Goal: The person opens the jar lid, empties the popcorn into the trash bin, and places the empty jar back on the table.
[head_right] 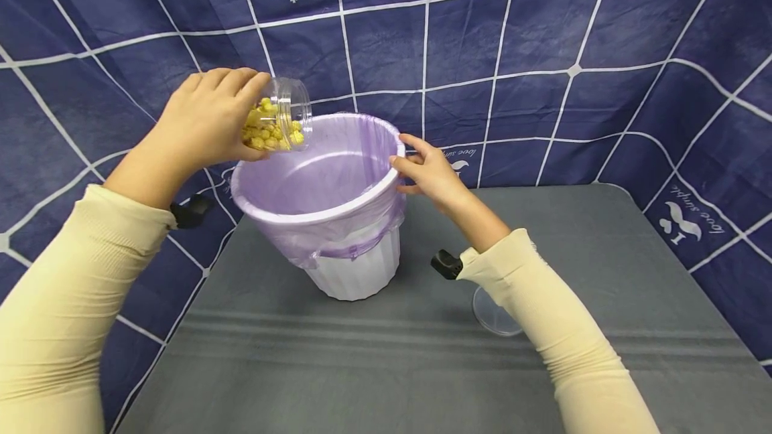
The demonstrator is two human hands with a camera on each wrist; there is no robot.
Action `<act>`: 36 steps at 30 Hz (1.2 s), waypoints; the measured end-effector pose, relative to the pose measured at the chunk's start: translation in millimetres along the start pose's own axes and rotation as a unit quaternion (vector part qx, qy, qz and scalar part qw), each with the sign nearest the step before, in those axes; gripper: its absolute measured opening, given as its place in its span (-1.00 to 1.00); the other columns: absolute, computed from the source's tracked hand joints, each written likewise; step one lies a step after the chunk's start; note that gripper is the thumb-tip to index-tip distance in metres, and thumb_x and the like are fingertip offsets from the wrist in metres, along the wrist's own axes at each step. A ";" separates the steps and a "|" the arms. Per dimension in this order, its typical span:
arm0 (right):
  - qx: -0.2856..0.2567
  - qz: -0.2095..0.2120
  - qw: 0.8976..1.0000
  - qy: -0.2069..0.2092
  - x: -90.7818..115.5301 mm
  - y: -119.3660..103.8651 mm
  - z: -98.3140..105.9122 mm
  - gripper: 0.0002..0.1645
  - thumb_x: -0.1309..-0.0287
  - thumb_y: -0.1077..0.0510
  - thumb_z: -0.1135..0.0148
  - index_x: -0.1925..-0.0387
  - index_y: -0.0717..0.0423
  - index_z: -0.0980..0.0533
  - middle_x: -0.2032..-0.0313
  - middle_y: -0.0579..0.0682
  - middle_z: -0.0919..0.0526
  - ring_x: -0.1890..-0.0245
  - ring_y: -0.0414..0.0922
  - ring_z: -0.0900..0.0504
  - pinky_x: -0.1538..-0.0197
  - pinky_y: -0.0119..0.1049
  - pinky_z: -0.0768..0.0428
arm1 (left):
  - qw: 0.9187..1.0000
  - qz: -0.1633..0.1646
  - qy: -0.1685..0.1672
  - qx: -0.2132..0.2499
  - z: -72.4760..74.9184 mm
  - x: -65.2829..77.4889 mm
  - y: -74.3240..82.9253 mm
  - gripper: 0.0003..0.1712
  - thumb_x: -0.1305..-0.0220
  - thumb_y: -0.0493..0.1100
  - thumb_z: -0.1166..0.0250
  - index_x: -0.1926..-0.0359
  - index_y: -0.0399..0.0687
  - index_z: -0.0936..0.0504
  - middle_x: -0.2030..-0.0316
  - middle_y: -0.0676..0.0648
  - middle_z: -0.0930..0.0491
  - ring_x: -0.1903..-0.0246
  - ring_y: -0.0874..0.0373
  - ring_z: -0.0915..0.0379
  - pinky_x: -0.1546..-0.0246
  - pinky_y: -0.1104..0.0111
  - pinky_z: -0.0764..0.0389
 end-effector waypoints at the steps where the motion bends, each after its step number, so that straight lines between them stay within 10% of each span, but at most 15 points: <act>1: -0.001 -0.001 1.000 0.001 0.5 0.0 0.1 -0.30 -0.17 0.23 -0.08 -0.32 0.09 -0.10 0.01 0.38 -0.37 0.24 -0.06 -0.52 0.21 -0.12 -0.56 | 1.000 -0.017 0.010 -0.017 0.9 0.2 2.2 0.12 0.43 0.09 -0.51 -0.18 -0.23 -0.16 -0.05 -0.32 -0.26 -0.02 -0.27 -0.17 0.05 -0.05 -0.23; 10: 0.001 0.001 1.000 -0.010 1.6 -0.6 -2.4 -0.29 -0.17 0.23 -0.08 -0.33 0.12 -0.06 0.00 0.37 -0.36 0.17 0.00 -0.50 0.18 -0.12 -0.55 | 0.971 -0.166 0.075 -0.154 6.7 2.7 25.8 -0.06 0.36 -0.20 -0.50 -0.14 -0.15 -0.25 -0.07 -0.25 -0.29 -0.07 -0.18 -0.15 -0.16 0.07 -0.08; 17: 0.003 -0.002 1.000 -0.008 1.5 0.5 -2.1 -0.29 -0.18 0.23 -0.07 -0.33 0.12 -0.05 -0.02 0.38 -0.34 0.16 0.00 -0.49 0.16 -0.12 -0.54 | 0.908 -0.278 0.136 -0.281 8.5 5.4 48.4 -0.41 -0.03 -0.45 -0.15 -0.12 -0.06 -0.31 -0.06 -0.23 -0.32 -0.04 -0.12 -0.20 -0.18 0.12 -0.06; 21: -0.001 -0.003 1.000 -0.009 1.9 0.2 -1.5 -0.28 -0.18 0.23 -0.07 -0.33 0.11 -0.05 -0.03 0.37 -0.33 0.19 -0.04 -0.50 0.16 -0.11 -0.54 | 0.888 -0.308 0.143 -0.311 7.8 5.6 57.8 -0.53 -0.18 -0.44 0.08 -0.11 -0.05 -0.30 -0.06 -0.24 -0.30 -0.07 -0.12 -0.17 -0.22 0.13 0.00; 29: -0.003 -0.001 1.000 -0.012 0.8 0.5 -2.2 -0.28 -0.17 0.23 -0.07 -0.33 0.12 -0.05 -0.01 0.38 -0.33 0.24 -0.09 -0.51 0.15 -0.10 -0.53 | 0.885 -0.308 0.165 -0.309 12.2 3.3 64.9 -0.52 -0.24 -0.42 0.31 -0.11 -0.05 -0.29 -0.05 -0.24 -0.30 -0.07 -0.11 -0.17 -0.22 0.13 0.01; 36: -0.002 0.000 1.000 -0.013 0.8 -0.4 -2.2 -0.28 -0.17 0.23 -0.06 -0.33 0.11 -0.05 -0.03 0.38 -0.32 0.21 -0.06 -0.50 0.16 -0.11 -0.54 | 0.908 -0.252 0.192 -0.274 18.3 3.0 60.4 -0.53 -0.26 -0.45 0.26 -0.13 -0.08 -0.29 -0.09 -0.21 -0.30 -0.09 -0.10 -0.18 -0.22 0.13 -0.01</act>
Point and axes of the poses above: each hand's wrist, its own x-axis away from the middle knuckle, its own z-axis out of the back of the hand, y = z × x, the point moved 8 cm from there along -x, towards the middle knuckle
